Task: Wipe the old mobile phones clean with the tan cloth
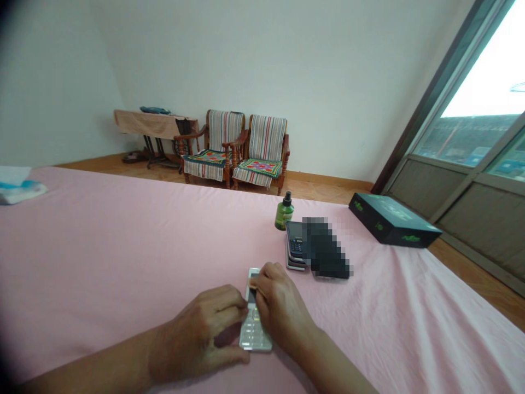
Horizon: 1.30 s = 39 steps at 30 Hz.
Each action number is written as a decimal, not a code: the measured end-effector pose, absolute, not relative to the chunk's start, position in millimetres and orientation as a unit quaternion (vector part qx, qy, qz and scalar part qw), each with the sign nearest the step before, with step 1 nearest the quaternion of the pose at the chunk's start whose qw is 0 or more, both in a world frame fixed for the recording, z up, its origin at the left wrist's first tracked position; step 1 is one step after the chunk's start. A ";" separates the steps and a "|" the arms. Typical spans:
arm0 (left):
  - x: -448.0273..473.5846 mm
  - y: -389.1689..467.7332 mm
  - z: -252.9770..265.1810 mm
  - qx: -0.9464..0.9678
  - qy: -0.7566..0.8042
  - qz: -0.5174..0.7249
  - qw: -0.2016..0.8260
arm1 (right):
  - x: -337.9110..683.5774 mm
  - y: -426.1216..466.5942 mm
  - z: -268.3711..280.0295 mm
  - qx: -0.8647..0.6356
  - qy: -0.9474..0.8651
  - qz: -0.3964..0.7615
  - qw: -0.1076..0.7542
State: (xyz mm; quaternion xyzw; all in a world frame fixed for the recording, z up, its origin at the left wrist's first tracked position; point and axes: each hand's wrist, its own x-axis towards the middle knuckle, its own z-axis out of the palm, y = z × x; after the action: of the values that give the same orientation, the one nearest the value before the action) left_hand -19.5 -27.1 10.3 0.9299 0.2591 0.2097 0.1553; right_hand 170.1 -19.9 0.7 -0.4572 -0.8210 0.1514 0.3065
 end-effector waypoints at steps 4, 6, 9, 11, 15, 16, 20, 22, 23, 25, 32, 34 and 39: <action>-18.9 -25.7 9.7 0.929 0.261 0.214 0.152 | 165.6 -6.7 3.2 -0.465 -0.824 0.124 0.300; -18.7 -25.6 9.8 0.928 0.264 0.218 0.150 | 165.5 -9.6 4.2 -0.464 -0.825 0.124 0.300; -18.2 -26.4 11.0 0.926 0.272 0.216 0.147 | 167.4 -22.6 5.7 -0.453 -0.830 0.145 0.291; -17.8 -26.9 12.1 0.927 0.272 0.214 0.147 | 168.9 -32.8 6.5 -0.446 -0.832 0.164 0.286; -17.8 -27.4 13.5 0.929 0.266 0.210 0.145 | 171.2 -48.0 7.5 -0.439 -0.829 0.188 0.291; -18.0 -27.4 13.4 0.930 0.266 0.211 0.143 | 172.0 -50.1 7.9 -0.438 -0.827 0.192 0.294; -18.9 -25.7 11.8 0.931 0.261 0.218 0.129 | 177.6 -49.7 8.6 -0.438 -0.822 0.199 0.304; -19.1 -24.0 11.0 0.934 0.243 0.225 0.132 | 180.1 -43.3 7.0 -0.461 -0.808 0.186 0.317; -19.1 -23.0 10.7 0.936 0.230 0.228 0.137 | 180.6 -38.8 5.6 -0.475 -0.799 0.176 0.324; -19.0 -21.4 10.1 0.938 0.214 0.227 0.150 | 178.9 -28.2 2.2 -0.495 -0.787 0.156 0.332; -18.8 -20.1 6.5 0.935 0.234 0.199 0.177 | 158.9 -7.0 -3.4 -0.483 -0.815 0.114 0.300; -18.7 -19.9 6.1 0.934 0.238 0.196 0.180 | 157.4 -8.0 -2.3 -0.484 -0.826 0.102 0.272; -18.2 -19.2 6.8 0.934 0.230 0.203 0.180 | 163.0 -13.0 -2.4 -0.514 -0.820 0.063 0.245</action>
State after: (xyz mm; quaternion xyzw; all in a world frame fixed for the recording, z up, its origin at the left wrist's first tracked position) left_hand -18.2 -19.2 6.8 0.9345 0.2303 0.2032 0.1802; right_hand 163.0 -13.0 -2.4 -0.5137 -0.8199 0.0631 0.2446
